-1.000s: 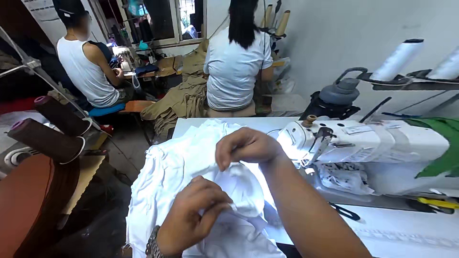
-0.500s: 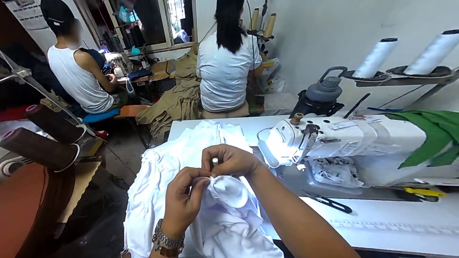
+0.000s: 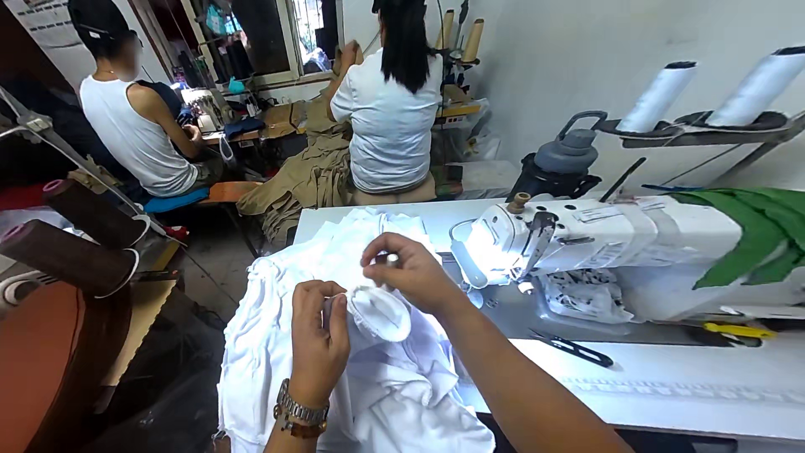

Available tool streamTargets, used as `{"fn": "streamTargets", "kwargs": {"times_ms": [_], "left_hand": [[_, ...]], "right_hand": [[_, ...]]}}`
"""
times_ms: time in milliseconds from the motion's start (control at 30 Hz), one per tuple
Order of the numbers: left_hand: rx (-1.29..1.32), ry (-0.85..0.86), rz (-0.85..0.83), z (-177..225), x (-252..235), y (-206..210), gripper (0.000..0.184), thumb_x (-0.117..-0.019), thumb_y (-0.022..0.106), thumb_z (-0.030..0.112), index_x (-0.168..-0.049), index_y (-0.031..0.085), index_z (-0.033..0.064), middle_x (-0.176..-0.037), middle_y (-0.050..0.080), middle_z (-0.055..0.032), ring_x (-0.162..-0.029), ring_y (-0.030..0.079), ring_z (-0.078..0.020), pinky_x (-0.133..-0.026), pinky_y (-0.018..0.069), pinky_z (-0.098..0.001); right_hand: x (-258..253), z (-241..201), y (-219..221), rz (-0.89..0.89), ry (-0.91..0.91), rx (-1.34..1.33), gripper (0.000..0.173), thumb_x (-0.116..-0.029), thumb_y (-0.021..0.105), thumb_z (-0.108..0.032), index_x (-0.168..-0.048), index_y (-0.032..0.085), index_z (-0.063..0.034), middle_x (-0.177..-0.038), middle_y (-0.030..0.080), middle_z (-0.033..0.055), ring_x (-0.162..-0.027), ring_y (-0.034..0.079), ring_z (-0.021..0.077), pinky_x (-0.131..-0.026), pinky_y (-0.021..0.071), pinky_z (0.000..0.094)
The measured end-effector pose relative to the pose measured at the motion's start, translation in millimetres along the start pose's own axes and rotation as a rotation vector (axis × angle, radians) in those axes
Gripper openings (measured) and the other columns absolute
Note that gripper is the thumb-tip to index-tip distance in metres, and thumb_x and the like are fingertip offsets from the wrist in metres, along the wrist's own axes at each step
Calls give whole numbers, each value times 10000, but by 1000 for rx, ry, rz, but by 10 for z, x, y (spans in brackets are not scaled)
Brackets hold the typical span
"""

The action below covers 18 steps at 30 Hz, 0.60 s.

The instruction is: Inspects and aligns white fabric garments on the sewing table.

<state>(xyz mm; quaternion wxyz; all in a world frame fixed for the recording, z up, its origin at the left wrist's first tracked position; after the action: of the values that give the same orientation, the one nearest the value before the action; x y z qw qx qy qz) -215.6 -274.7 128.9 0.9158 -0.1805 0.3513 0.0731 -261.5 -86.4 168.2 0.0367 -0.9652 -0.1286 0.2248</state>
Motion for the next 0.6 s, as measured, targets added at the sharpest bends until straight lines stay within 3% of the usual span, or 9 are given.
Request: {"fn": "streamTargets", "kwargs": {"times_ms": [67,133,200,267,367,467,600], "left_hand": [[9,12,10,-15,-23,-18,151,-1002,536,166,-1011,641,57,-1128,587,-42,-1075,564,-62,-884,497,-196],[23,60,16,-16,-59,-42,141,-1000,522,119,-1026,613,15,-1151,602,-63,-1065,592,-39,-889,518,-184],[21,98,25,11,-97,-58,163,-994,517,94,-1069,615,-13,-1112,634,-70,-1032,613,-37,-894,524,-198],[7,120,42,37,-116,-75,180,-997,521,100,-1101,616,-12,-1091,646,-59,-1033,617,-32,-911,520,-206],[1,126,107,22,-115,-113,172,-1024,515,122,-1085,619,1,-1060,646,-32,-1006,618,-9,-902,523,-198],[110,72,143,66,-69,-107,156,-1041,514,153,-1112,620,63,-1042,639,52,-867,608,52,-768,534,-140],[436,-92,98,218,-22,-32,163,-1056,467,118,-1124,612,147,-1140,717,81,-994,688,-16,-836,588,-207]], "right_hand": [[164,-114,-100,15,-175,159,86,-917,702,-122,-980,684,-65,-942,646,-26,-749,578,-4,-639,501,147],[373,-227,-97,-65,-275,340,190,-844,806,-285,-909,747,-117,-962,605,-32,-737,531,-34,-593,453,97],[554,-276,9,-80,-269,609,248,-843,785,-406,-913,783,-168,-999,592,-2,-707,519,2,-563,462,156],[662,-231,76,-4,-275,749,210,-911,720,-360,-893,772,-157,-1034,598,40,-682,530,47,-562,486,203],[725,-278,18,156,-300,625,204,-950,681,-287,-855,711,-109,-1028,603,22,-700,521,-13,-584,458,118],[756,-366,22,256,-285,502,163,-924,680,-219,-814,665,-99,-987,636,-3,-811,580,-29,-678,494,99],[773,-244,103,438,-149,423,52,-874,704,-114,-839,675,-88,-857,688,-28,-652,573,-46,-559,474,108]]}}
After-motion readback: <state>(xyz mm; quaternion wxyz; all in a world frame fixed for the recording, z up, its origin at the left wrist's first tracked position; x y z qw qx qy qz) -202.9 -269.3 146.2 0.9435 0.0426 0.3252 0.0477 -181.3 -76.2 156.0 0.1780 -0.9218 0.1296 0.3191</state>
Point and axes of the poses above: each hand's wrist, its own x-axis away from the middle knuckle, its own y-axis out of the palm, z = x × y, the point moved 1 cm from there along -x, towards the middle knuckle
